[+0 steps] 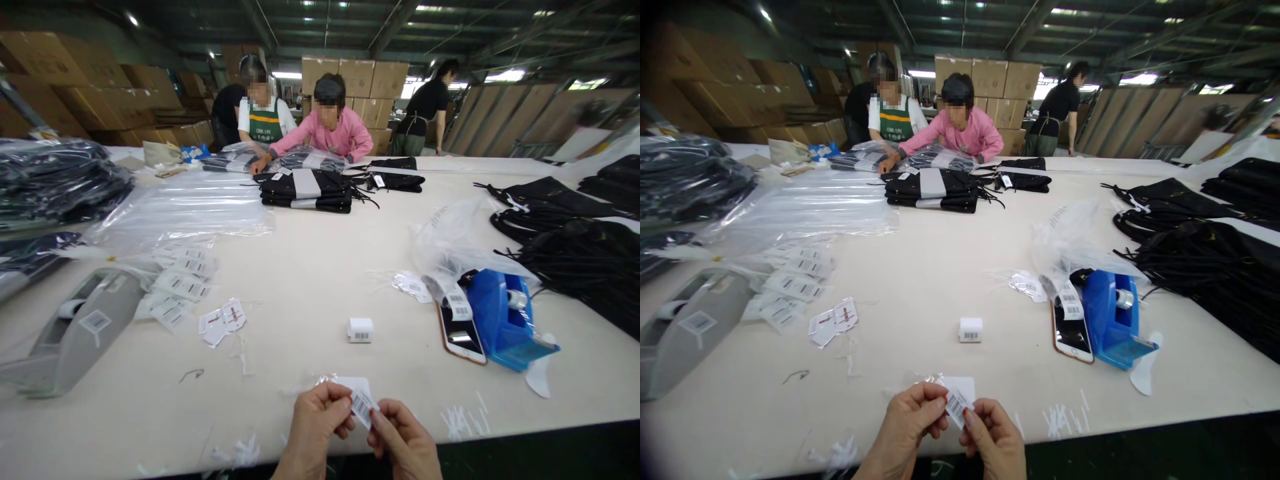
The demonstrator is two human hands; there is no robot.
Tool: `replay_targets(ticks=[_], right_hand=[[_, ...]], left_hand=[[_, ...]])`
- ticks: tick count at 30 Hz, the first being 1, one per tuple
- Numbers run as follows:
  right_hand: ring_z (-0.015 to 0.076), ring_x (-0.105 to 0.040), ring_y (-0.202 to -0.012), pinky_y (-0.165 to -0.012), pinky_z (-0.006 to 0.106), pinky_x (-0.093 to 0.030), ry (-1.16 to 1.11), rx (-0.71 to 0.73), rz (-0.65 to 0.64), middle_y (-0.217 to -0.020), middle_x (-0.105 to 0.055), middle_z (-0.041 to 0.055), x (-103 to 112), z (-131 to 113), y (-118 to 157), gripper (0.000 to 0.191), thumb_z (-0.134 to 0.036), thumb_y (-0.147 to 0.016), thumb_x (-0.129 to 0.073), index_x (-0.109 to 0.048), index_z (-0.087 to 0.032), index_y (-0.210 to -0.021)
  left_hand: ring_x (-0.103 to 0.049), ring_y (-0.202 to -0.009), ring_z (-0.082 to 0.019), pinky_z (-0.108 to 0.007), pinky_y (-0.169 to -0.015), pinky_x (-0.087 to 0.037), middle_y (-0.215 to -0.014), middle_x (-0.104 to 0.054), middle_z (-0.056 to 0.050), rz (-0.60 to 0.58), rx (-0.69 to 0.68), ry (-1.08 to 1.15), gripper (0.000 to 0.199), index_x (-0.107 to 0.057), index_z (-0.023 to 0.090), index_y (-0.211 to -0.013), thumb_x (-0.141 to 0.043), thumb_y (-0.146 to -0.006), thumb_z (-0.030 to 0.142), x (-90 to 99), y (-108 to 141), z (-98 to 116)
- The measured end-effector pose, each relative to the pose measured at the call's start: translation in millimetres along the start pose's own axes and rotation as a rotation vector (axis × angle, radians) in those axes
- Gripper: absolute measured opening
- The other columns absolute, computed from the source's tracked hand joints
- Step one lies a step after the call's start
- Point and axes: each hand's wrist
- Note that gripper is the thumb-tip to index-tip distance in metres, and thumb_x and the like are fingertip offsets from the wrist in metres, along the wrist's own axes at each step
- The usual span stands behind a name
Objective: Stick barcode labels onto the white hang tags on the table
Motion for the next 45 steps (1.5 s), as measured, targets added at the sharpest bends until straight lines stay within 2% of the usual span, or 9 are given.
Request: replay_targets(ticks=[3, 6, 9, 11, 14, 20, 25, 31, 45], right_hand=[[0.0090, -0.043, -0.044, -0.044, 0.020, -0.031, 0.047, 0.008, 0.037, -0.045, -0.052, -0.0031, 2, -7, -6, 0.035, -0.046, -0.058, -0.074, -0.058, -0.016, -0.065], [0.0090, -0.043, -0.046, -0.046, 0.021, -0.031, 0.195, 0.033, -0.019, -0.047, -0.051, -0.0039, 12, -20, -20, 0.035, -0.047, -0.061, -0.071, -0.057, -0.016, -0.066], [0.0085, -0.041, -0.045, -0.045, 0.021, -0.030, 0.372, 0.029, -0.125, -0.046, -0.047, -0.0057, 19, -29, -33, 0.034, -0.048, -0.063, -0.067, -0.053, -0.016, -0.063], [0.0082, -0.039, -0.043, -0.044, 0.020, -0.028, 0.455, 0.016, -0.190, -0.044, -0.045, -0.0067, 18, -29, -39, 0.033, -0.048, -0.065, -0.064, -0.051, -0.017, -0.062], [0.0080, -0.038, -0.041, -0.042, 0.021, -0.026, 0.514, 0.016, -0.246, -0.043, -0.044, -0.0073, 13, -24, -45, 0.029, -0.044, -0.067, -0.060, -0.050, -0.018, -0.062], [0.0085, -0.039, -0.043, -0.041, 0.021, -0.026, 0.649, 0.022, -0.314, -0.047, -0.042, -0.0073, 6, -20, -55, 0.021, -0.038, -0.068, -0.056, -0.049, -0.019, -0.061], [0.0088, -0.037, -0.041, -0.040, 0.022, -0.027, 0.763, 0.003, -0.320, -0.046, -0.041, -0.0068, 2, -23, -58, 0.021, -0.040, -0.062, -0.053, -0.048, -0.020, -0.059], [0.0093, -0.038, -0.041, -0.040, 0.023, -0.028, 0.802, -0.012, -0.311, -0.047, -0.041, -0.0064, 0, -23, -59, 0.023, -0.042, -0.062, -0.050, -0.047, -0.020, -0.060], [0.0125, -0.045, -0.047, -0.047, 0.024, -0.034, 0.948, 0.121, -0.288, -0.050, -0.047, -0.0038, 6, -12, -61, 0.018, -0.036, -0.070, -0.047, -0.050, -0.020, -0.061]], left_hand=[[-0.055, -0.059, -0.013, -0.023, -0.055, -0.043, -0.069, -0.063, -0.005, 0.050, -0.167, -0.233, 0.037, -0.060, 0.011, -0.097, -0.061, -0.067, 0.032, 12.2, -4, -4], [-0.058, -0.074, -0.015, -0.026, -0.067, -0.047, -0.089, -0.064, -0.007, 0.118, -0.585, -0.605, 0.032, -0.056, 0.016, -0.108, -0.050, -0.077, 0.023, 29.4, -11, -5], [-0.056, -0.080, -0.017, -0.029, -0.072, -0.049, -0.089, -0.064, -0.009, -0.056, -1.006, -0.971, 0.025, -0.061, 0.016, -0.095, -0.040, -0.082, 0.013, 41.3, -17, -9], [-0.055, -0.077, -0.018, -0.030, -0.068, -0.049, -0.085, -0.063, -0.009, -0.134, -1.117, -1.143, 0.026, -0.060, 0.015, -0.090, -0.036, -0.083, 0.009, 44.5, -20, -14], [-0.052, -0.074, -0.019, -0.032, -0.065, -0.048, -0.081, -0.062, -0.008, -0.133, -1.125, -1.245, 0.024, -0.059, 0.014, -0.085, -0.036, -0.084, 0.009, 46.1, -23, -23], [-0.050, -0.079, -0.018, -0.031, -0.071, -0.046, -0.085, -0.060, -0.006, -0.151, -1.073, -1.203, 0.020, -0.056, 0.014, -0.081, -0.037, -0.084, 0.008, 50.2, -27, -30], [-0.048, -0.078, -0.018, -0.031, -0.069, -0.045, -0.082, -0.057, -0.006, -0.138, -1.059, -1.213, 0.019, -0.054, 0.014, -0.080, -0.036, -0.085, 0.010, 49.9, -27, -31], [-0.048, -0.078, -0.018, -0.031, -0.068, -0.046, -0.088, -0.056, -0.006, -0.133, -1.122, -1.302, 0.023, -0.055, 0.017, -0.099, -0.036, -0.087, 0.014, 47.9, -25, -29], [-0.047, -0.079, -0.020, -0.034, -0.068, -0.046, -0.090, -0.056, -0.008, -0.135, -1.120, -1.364, 0.027, -0.054, 0.016, -0.101, -0.030, -0.088, 0.018, 48.8, -26, -32]])
Point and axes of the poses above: each hand's wrist, its own y-axis away from the middle knuckle, its own x-axis out of the back of the hand, z = x × y
